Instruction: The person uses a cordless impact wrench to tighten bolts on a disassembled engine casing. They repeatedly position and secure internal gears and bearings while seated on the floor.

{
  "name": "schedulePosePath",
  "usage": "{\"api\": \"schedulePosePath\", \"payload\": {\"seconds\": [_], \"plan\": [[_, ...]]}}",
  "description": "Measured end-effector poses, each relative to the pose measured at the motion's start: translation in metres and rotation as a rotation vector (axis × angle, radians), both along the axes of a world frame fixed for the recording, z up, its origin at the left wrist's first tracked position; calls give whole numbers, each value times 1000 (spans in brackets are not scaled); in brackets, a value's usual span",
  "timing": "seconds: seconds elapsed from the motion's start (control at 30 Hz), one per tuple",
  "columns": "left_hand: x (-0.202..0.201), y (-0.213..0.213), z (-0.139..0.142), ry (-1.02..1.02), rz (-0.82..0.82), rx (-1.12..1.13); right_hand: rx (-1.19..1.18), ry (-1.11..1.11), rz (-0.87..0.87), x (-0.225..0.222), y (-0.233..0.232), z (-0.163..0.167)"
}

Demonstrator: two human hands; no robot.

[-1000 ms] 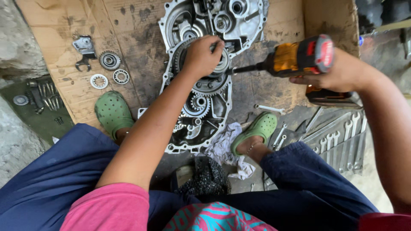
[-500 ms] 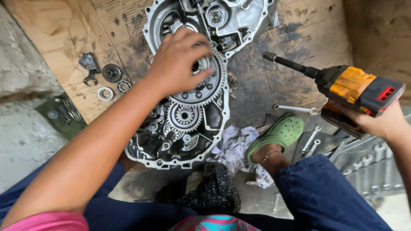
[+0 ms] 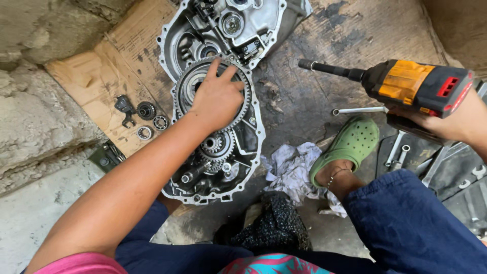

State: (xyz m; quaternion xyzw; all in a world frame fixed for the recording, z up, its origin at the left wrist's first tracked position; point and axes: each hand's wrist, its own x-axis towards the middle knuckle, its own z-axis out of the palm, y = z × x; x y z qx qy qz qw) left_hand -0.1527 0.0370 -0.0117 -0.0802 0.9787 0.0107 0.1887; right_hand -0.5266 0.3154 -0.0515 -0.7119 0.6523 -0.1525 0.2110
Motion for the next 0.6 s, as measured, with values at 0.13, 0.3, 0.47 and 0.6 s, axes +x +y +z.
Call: {"api": "schedulePosePath", "payload": {"seconds": [0.13, 0.3, 0.47, 0.6], "plan": [[-14, -3, 13, 171, 336, 260, 81, -135, -65, 4, -3, 10], [10, -20, 29, 525, 683, 404, 83, -314, -22, 21, -21, 51], [53, -22, 21, 693, 504, 293, 222, -299, 93, 63, -86, 116], [66, -25, -2, 788, 619, 298, 482, -131, 21, 120, -135, 155]]}}
